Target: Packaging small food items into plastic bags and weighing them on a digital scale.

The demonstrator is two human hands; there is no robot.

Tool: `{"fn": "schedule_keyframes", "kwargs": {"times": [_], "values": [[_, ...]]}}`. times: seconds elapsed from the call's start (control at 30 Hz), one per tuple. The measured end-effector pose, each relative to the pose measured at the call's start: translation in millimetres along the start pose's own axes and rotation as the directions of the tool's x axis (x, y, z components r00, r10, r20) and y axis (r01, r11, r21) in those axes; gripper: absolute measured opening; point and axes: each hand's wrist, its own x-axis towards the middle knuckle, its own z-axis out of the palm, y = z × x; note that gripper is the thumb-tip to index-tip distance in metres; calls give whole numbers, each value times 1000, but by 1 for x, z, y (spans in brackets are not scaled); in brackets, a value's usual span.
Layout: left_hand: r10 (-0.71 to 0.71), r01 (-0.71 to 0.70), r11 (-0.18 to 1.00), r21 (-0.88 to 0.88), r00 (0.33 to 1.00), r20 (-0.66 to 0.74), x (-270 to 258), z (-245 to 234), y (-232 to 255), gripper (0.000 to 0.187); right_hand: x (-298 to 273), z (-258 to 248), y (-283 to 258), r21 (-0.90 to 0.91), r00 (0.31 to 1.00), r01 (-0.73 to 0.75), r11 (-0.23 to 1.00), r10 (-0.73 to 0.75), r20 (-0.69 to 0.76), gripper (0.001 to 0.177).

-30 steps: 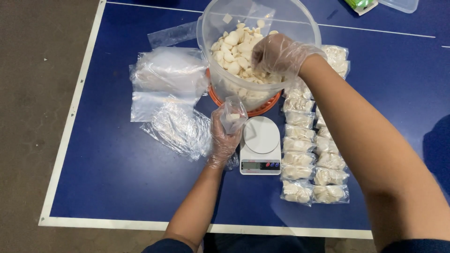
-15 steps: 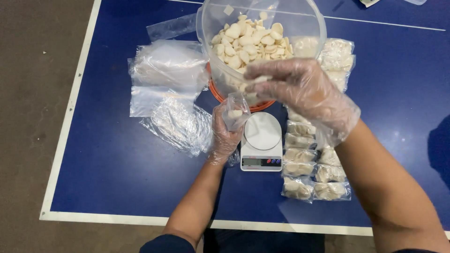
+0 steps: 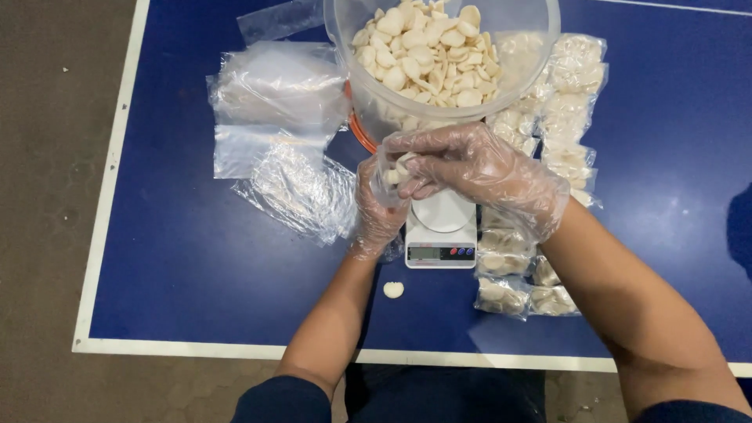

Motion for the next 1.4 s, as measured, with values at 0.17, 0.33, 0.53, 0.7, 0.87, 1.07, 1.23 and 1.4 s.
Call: {"fn": "schedule_keyframes", "kwargs": {"times": [0.17, 0.33, 0.53, 0.7, 0.87, 1.07, 1.23, 1.4], "values": [[-13, 12, 999, -53, 1000, -12, 4, 1, 5, 63, 1, 3, 11, -1, 999, 41, 999, -41, -16, 34], [13, -13, 1000, 5, 1000, -25, 1, -1, 1, 55, -1, 10, 18, -47, 964, 108, 993, -116, -241, 28], [34, -32, 999, 31, 998, -52, 6, 4, 12, 52, -19, 5, 32, -295, 782, 519, 803, -585, -216, 18], [-52, 52, 999, -9, 996, -67, 4, 1, 9, 50, -67, 61, 89, -472, 917, 300, 829, -387, -98, 12], [-33, 39, 989, -141, 998, 44, -2, -6, -1, 59, -100, 98, 196, -721, 856, 513, 465, -220, 468, 45], [-51, 56, 993, -101, 997, 51, -5, -8, 0, 60, -117, 89, 213, -674, 840, 543, 501, -323, 437, 55], [9, -7, 998, -69, 999, 36, -12, -6, -13, 65, -96, 58, 202, -640, 882, 457, 617, -221, 417, 25], [16, -14, 999, -41, 998, 54, -6, -8, -4, 67, -69, 25, 89, -571, 817, 546, 613, -542, 199, 27]]}}
